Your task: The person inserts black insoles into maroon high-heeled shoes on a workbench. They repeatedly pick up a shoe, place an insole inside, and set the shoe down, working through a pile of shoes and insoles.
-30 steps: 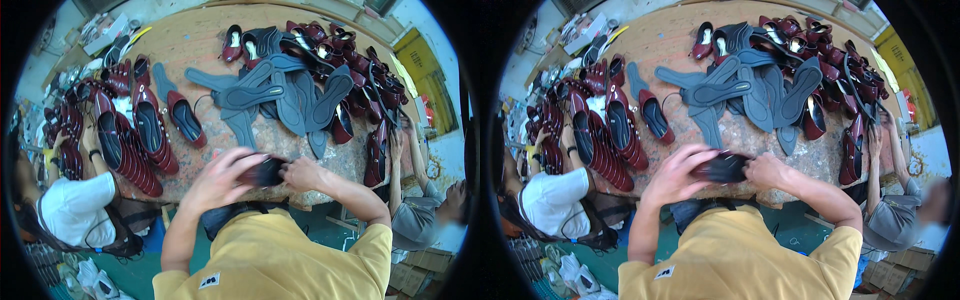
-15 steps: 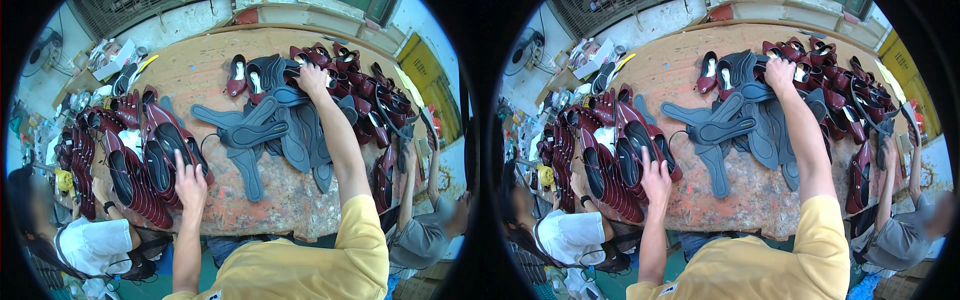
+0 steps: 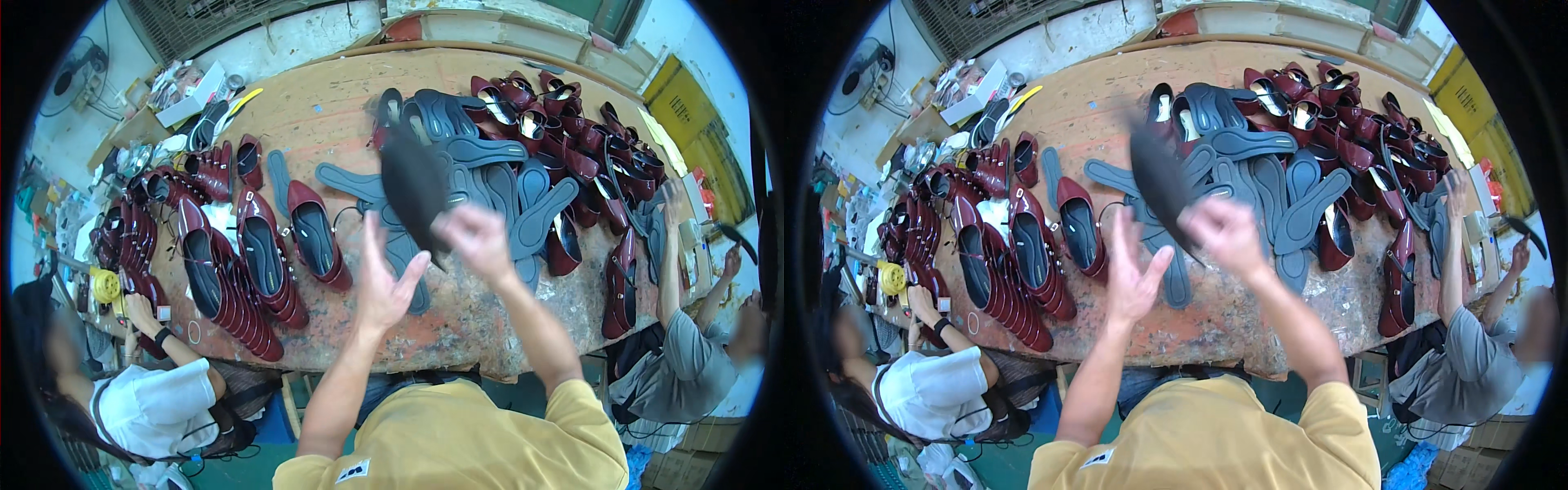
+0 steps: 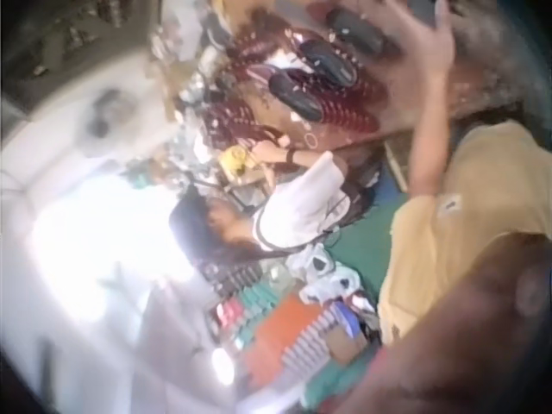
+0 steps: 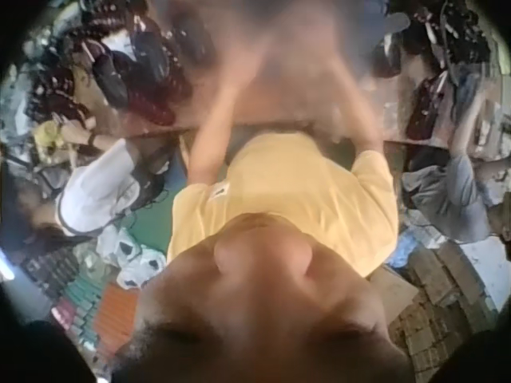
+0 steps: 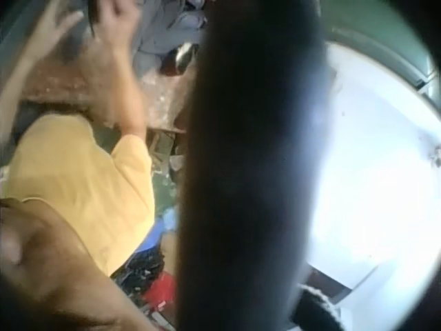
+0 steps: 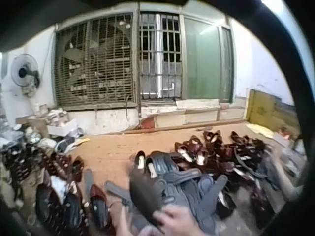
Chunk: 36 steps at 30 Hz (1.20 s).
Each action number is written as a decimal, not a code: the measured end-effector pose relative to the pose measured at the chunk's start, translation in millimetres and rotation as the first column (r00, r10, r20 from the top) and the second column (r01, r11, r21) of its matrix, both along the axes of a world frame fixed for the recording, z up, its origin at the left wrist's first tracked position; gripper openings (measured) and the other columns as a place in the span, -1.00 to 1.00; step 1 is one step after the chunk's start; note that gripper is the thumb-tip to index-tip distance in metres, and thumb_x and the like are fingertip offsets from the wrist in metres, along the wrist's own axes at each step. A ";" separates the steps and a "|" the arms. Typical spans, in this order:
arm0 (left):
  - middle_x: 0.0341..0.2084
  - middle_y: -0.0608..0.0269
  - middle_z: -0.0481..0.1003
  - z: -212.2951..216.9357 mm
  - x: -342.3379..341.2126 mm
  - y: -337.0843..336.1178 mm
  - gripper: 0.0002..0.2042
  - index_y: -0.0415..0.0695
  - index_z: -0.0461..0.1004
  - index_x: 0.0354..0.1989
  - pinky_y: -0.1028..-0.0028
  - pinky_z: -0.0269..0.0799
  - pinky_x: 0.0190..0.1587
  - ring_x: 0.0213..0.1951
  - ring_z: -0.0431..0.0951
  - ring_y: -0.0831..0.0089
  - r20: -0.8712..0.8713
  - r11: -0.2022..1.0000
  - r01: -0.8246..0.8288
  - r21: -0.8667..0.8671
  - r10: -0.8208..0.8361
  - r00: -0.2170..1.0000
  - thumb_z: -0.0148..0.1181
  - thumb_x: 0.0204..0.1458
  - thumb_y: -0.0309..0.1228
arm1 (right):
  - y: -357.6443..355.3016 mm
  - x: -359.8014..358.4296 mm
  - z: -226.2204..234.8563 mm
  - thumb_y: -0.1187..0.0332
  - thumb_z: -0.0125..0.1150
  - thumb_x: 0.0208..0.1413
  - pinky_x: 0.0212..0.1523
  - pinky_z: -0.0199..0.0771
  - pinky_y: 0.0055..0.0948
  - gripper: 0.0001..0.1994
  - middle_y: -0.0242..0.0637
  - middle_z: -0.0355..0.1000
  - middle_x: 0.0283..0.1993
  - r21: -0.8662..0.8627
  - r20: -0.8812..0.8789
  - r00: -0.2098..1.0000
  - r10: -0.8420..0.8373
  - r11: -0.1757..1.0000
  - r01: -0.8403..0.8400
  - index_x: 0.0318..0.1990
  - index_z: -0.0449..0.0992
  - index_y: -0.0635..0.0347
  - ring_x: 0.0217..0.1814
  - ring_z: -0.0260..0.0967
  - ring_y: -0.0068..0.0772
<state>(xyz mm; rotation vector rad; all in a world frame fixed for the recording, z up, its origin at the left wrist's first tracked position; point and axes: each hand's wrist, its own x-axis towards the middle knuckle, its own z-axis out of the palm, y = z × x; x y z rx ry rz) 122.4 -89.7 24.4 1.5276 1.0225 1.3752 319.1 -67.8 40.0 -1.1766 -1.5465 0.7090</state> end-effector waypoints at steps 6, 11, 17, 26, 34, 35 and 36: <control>0.12 0.21 0.50 -70.1 -21.7 -20.0 -0.41 -0.27 0.35 0.35 0.38 0.49 0.15 0.10 0.50 0.47 0.344 0.824 0.506 -0.256 -0.411 0.844 0.28 0.40 -0.04 | -79.1 -37.0 -54.8 0.41 0.38 0.34 -0.21 0.46 -0.61 -0.84 -0.47 0.62 -0.35 -0.381 -0.673 0.739 -0.030 0.870 -0.312 -0.09 0.76 0.32 -0.29 0.48 -0.73; 0.01 0.27 0.60 -82.6 -9.2 -40.9 -0.52 -0.26 0.48 0.27 0.42 0.54 0.09 0.03 0.57 0.50 0.328 0.791 0.431 -0.433 -0.308 0.893 0.16 0.48 -0.07 | -94.9 -27.8 -35.4 0.34 0.42 0.34 -0.45 0.16 -0.61 -0.83 -0.57 0.56 -0.41 -0.488 -0.595 0.790 -0.147 0.847 -0.210 -0.22 0.76 0.27 -0.44 0.29 -0.80; 0.08 0.14 0.63 -49.6 3.6 -9.6 -0.58 -0.32 0.44 0.29 0.30 0.68 0.00 0.02 0.67 0.36 0.466 0.850 0.197 -0.488 0.063 0.882 0.05 0.52 -0.20 | -79.3 -9.5 -40.1 0.38 0.36 0.40 -0.49 0.09 -0.54 -0.72 -0.60 0.36 -0.54 -0.239 -0.463 0.799 -0.384 0.922 0.305 -0.44 0.57 0.18 -0.54 0.13 -0.77; 0.12 -0.13 0.59 -66.1 -23.6 183.5 -0.60 -0.26 0.38 0.33 0.10 0.60 0.16 0.11 0.66 0.08 -0.327 0.957 -0.234 -0.173 0.168 0.930 0.16 0.34 -0.54 | -79.1 80.8 -73.1 0.44 0.17 0.46 -0.29 0.63 -0.32 -0.74 -0.16 0.64 -0.34 -0.149 -0.842 0.496 -0.211 0.975 0.163 0.19 0.66 0.25 -0.38 0.58 -0.36; 0.43 0.19 0.42 -88.4 40.8 331.8 -0.42 -0.12 0.48 0.36 -0.05 0.18 0.55 0.54 0.26 0.13 -0.975 0.791 0.584 0.180 0.224 -0.004 0.35 0.08 -0.45 | -116.1 102.4 -103.0 0.67 0.39 0.17 0.19 0.53 -0.35 -0.68 -0.24 0.63 0.06 -0.408 -0.629 0.776 -0.051 0.871 -0.273 0.09 0.65 0.35 0.17 0.55 -0.42; 0.34 0.26 0.49 -85.4 55.1 344.0 -0.46 -0.08 0.54 0.25 -0.09 0.17 0.54 0.47 0.35 0.14 -0.989 0.833 0.553 0.024 0.101 -0.110 0.39 0.01 -0.45 | -113.5 94.0 -96.5 0.63 0.36 0.25 0.15 0.55 -0.36 -0.63 -0.24 0.63 0.08 -0.501 -0.662 0.746 -0.071 0.783 -0.370 0.21 0.56 0.32 0.15 0.55 -0.45; 0.28 0.30 0.51 -73.8 69.4 349.4 -0.47 0.04 0.55 0.23 -0.12 0.21 0.52 0.44 0.38 0.18 -0.982 0.832 0.555 -0.006 0.099 -0.159 0.41 0.00 -0.44 | -108.8 88.4 -92.0 0.60 0.35 0.26 0.11 0.58 -0.30 -0.59 -0.19 0.64 0.07 -0.584 -0.510 0.860 0.001 0.734 -0.347 0.25 0.50 0.27 0.13 0.59 -0.35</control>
